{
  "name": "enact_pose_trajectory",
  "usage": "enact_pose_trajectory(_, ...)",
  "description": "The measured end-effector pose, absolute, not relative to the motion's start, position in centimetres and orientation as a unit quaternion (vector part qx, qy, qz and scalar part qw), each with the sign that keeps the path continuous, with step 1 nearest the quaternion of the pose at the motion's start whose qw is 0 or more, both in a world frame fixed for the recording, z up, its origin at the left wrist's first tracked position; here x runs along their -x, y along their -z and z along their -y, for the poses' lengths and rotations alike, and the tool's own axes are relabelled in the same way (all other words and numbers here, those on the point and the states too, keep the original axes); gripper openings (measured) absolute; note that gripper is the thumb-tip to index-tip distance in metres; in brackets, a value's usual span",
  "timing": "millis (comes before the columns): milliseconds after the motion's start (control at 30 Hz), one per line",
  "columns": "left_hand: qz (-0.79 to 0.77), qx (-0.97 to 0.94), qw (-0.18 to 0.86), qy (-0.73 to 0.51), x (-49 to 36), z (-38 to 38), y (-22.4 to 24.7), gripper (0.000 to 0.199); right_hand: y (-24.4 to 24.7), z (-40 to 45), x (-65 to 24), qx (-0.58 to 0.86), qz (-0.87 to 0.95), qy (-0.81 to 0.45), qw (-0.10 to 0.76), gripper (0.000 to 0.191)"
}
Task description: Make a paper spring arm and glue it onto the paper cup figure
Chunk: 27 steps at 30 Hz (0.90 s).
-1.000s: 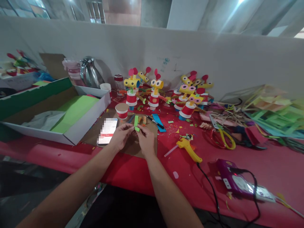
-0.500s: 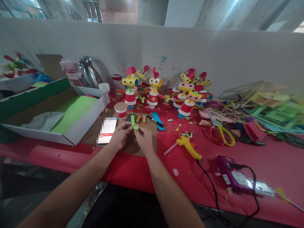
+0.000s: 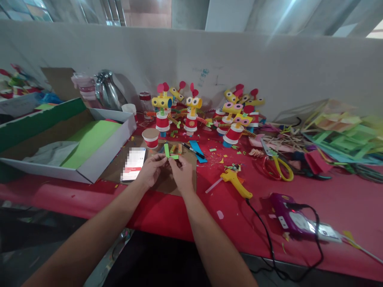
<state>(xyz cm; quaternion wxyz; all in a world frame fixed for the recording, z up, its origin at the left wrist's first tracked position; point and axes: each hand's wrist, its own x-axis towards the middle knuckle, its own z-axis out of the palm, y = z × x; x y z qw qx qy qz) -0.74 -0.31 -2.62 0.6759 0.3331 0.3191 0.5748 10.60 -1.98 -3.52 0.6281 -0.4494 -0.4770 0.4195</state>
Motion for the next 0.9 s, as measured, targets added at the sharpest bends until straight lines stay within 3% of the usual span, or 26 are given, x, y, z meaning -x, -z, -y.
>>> enact_pose_trajectory(567, -0.321, -0.313, 0.717, -0.534, 1.33, 0.00, 2.49, 0.021, 3.17, 1.79, -11.00, 0.423, 0.444, -0.479, 0.628, 0.028)
enact_pose_trajectory(767, -0.332, -0.300, 0.695, -0.563, 0.95, 0.14, 2.30, 0.018, 3.10, 2.21, -10.63, 0.421, 0.487, -0.454, 0.616, 0.031)
enact_pose_trajectory(900, -0.319, -0.311, 0.700, -0.558, 0.86, 0.37, 2.44, 0.019, 3.60, 1.98, -10.81, 0.453, 0.517, -0.414, 0.597, 0.022)
